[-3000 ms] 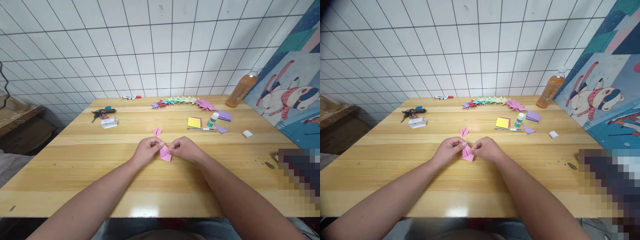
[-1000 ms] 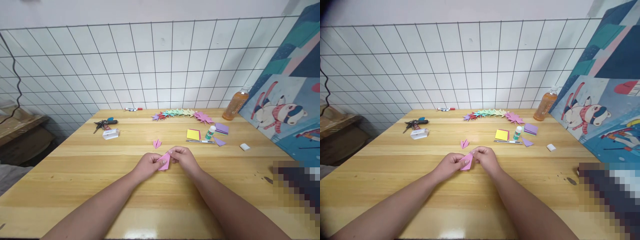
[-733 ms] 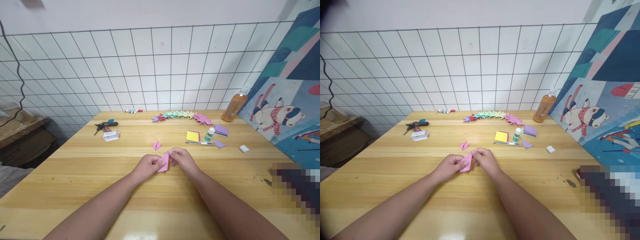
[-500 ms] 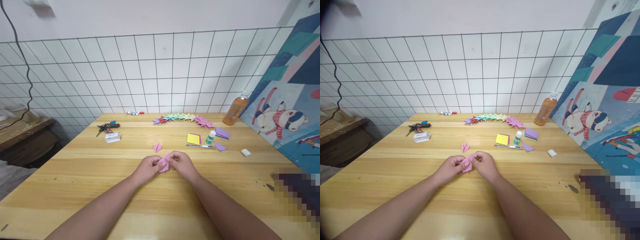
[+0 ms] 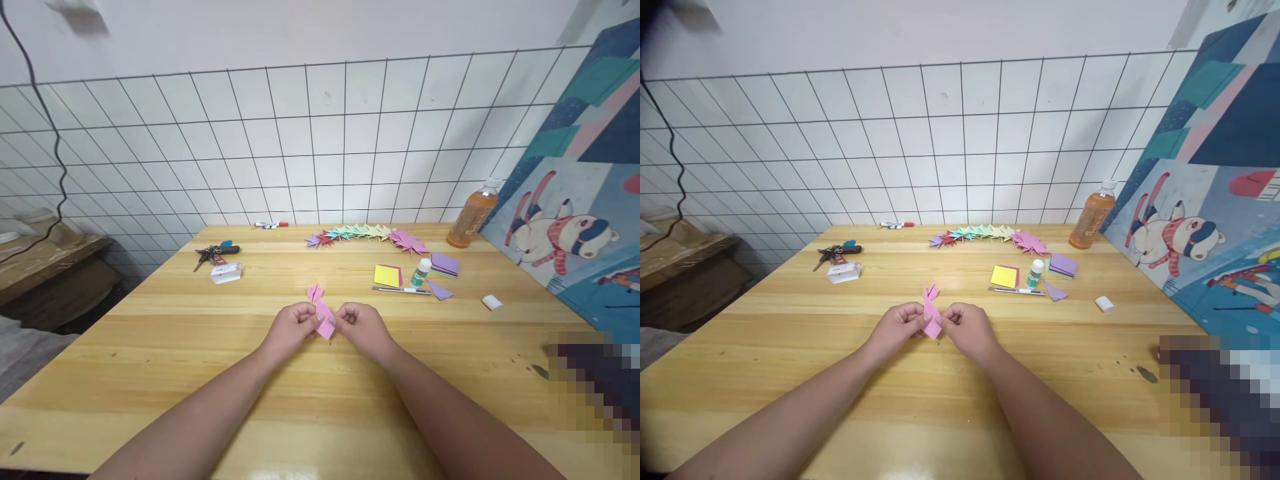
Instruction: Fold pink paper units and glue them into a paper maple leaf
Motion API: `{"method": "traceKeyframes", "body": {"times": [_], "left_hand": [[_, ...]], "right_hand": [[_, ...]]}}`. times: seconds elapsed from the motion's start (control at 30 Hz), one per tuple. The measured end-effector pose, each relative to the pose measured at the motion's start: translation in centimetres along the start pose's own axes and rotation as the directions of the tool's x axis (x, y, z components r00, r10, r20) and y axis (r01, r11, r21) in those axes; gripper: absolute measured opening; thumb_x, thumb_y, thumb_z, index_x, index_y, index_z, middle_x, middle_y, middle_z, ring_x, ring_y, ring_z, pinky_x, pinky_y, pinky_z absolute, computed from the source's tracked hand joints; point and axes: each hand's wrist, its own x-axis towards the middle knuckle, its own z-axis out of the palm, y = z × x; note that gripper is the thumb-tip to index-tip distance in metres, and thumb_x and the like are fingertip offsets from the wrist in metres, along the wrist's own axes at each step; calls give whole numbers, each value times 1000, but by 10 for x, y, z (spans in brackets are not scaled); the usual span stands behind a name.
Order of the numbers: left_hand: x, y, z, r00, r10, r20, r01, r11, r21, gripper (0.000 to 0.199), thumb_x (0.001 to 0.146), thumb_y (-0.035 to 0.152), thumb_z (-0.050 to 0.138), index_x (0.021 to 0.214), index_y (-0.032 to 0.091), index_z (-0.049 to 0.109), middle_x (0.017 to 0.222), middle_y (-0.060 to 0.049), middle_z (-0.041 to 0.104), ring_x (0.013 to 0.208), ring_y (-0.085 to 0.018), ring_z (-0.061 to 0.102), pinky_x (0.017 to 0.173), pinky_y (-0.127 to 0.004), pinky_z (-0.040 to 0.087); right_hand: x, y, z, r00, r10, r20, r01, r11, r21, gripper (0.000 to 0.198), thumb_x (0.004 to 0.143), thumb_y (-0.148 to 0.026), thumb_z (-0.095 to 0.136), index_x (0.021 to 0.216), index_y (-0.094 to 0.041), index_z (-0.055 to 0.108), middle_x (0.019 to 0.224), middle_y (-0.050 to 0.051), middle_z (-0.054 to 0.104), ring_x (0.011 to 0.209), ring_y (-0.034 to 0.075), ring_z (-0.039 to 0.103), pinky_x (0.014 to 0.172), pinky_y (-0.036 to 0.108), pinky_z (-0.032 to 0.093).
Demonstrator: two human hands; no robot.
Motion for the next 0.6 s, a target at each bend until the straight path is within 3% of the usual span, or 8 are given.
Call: {"method": "traceKeyframes", "body": {"times": [0.17, 0.3, 0.47, 0.6], "left_hand": [[-1, -1, 0, 996, 13, 87, -21, 996, 88, 34, 70, 45, 63, 72, 11, 64, 62, -3, 63, 54, -12, 53, 54, -22, 40], [-1, 1, 1, 997, -13, 80, 13, 1000, 10, 35, 66, 46, 67, 66, 12, 63, 58, -2, 62, 51, -11, 52, 54, -23, 40], [-1, 8, -3, 997, -68, 36, 71, 993, -98, 36, 64, 46, 69, 68, 11, 64, 57, -2, 61, 50, -11, 51, 51, -22, 37], [-2, 9, -7, 991, -74, 107, 87, 988, -127, 32, 68, 44, 68, 69, 11, 64, 57, -2, 61, 51, -10, 51, 52, -21, 35]], "right_hand": [[2, 0, -2, 1000, 27, 2, -27, 999, 30, 16, 70, -30, 58, 64, -16, 60, 61, 0, 60, 55, 10, 50, 53, 20, 39], [0, 0, -1, 1000, -13, 21, 12, 998, 58, 16, 73, -32, 57, 70, -17, 58, 63, -1, 59, 55, 10, 51, 52, 21, 40], [-6, -4, -4, 964, -264, 41, 263, 964, 37, 30, 79, -21, 51, 109, -24, 49, 91, 2, 63, 75, 13, 60, 64, 24, 46], [-8, -6, -8, 879, -457, 132, 474, 868, -151, 32, 77, -7, 45, 99, -25, 59, 97, 2, 63, 88, 16, 57, 76, 27, 43]]}}
